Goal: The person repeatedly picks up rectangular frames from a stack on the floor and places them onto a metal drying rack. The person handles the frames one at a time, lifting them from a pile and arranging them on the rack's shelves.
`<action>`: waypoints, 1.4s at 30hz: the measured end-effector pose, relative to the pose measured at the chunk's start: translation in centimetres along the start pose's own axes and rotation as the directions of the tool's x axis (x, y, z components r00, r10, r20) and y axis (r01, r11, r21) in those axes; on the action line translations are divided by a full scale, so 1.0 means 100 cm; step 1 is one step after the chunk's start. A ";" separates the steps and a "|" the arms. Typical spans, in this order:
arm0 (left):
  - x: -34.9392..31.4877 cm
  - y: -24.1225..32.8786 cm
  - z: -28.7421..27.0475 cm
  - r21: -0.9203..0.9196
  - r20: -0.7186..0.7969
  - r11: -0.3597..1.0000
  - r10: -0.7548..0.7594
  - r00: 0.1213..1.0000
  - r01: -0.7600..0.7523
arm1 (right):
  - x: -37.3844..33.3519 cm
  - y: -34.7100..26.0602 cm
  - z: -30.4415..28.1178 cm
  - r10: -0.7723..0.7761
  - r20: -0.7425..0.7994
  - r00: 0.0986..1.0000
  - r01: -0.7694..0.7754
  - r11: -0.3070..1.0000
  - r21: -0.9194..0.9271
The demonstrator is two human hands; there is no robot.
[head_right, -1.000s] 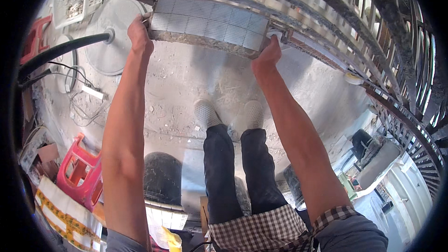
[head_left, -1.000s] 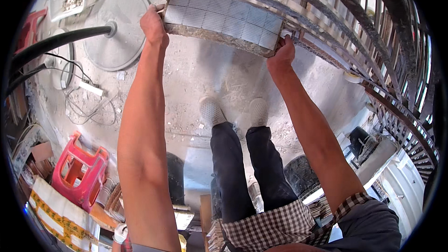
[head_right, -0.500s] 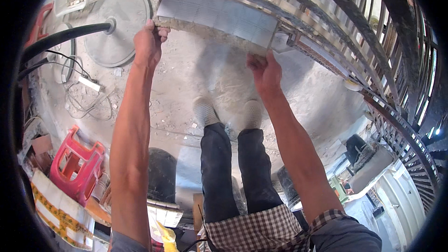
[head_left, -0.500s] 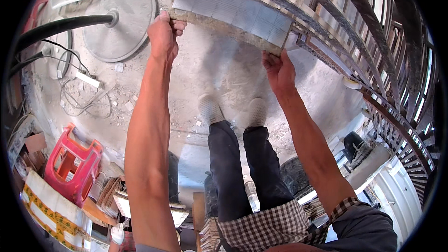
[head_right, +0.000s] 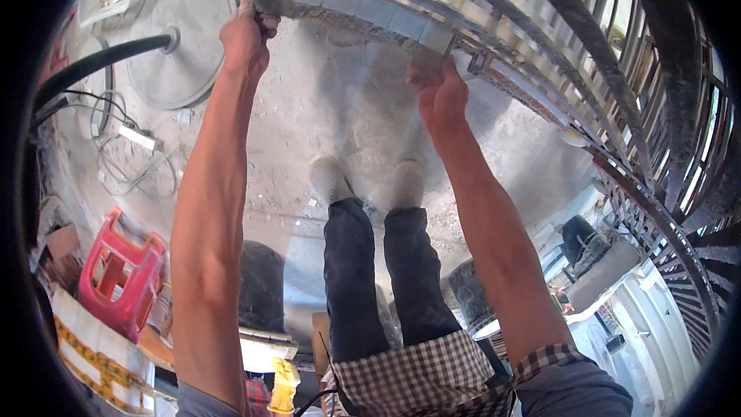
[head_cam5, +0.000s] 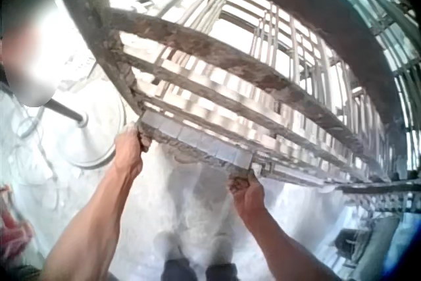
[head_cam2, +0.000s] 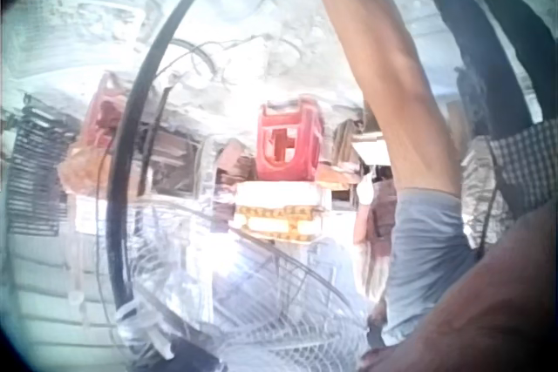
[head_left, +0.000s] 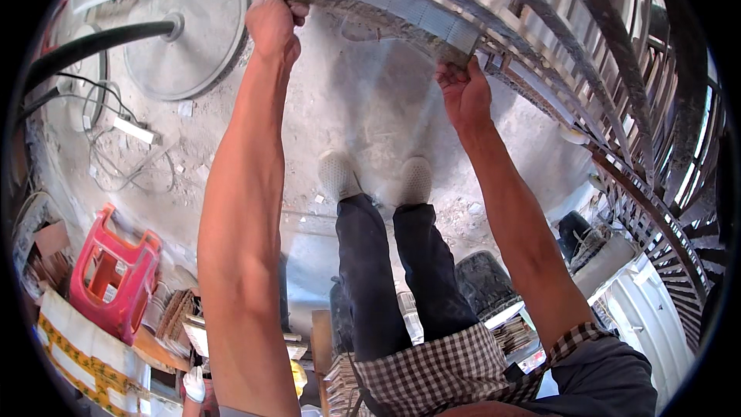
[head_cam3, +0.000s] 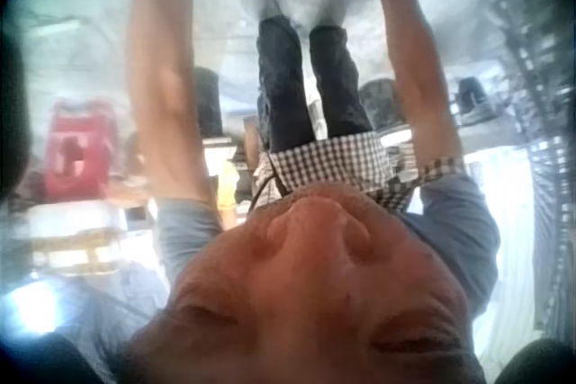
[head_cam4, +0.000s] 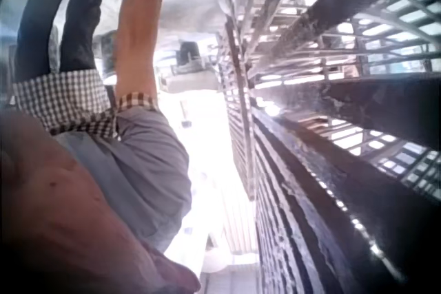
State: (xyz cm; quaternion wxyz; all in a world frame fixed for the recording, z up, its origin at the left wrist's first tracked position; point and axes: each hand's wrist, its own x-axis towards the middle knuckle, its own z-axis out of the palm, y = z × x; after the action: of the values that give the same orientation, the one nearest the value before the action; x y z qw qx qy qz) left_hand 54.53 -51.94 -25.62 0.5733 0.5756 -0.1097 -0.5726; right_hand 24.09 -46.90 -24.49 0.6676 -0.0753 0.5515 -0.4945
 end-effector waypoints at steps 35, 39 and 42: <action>0.013 -0.005 0.020 0.127 -0.201 0.974 0.212 0.956 -0.189 | 0.024 -0.011 0.012 -0.108 -0.095 0.990 0.100 0.991 -0.086; 0.011 -0.005 0.017 0.150 -0.193 0.973 0.202 0.960 -0.174 | 0.025 -0.012 0.010 -0.112 -0.084 0.990 0.105 0.991 -0.087; 0.019 -0.013 0.028 0.150 -0.179 0.977 0.180 0.967 -0.154 | 0.026 -0.006 0.007 -0.058 -0.200 0.978 0.051 0.998 -0.039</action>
State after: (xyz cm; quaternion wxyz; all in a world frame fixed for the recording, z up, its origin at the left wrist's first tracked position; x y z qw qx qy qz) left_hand 52.30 -54.53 -26.76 0.5871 0.6542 -0.1409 -0.4555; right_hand 24.01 -49.48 -25.55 0.5932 -0.0512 0.6220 -0.5085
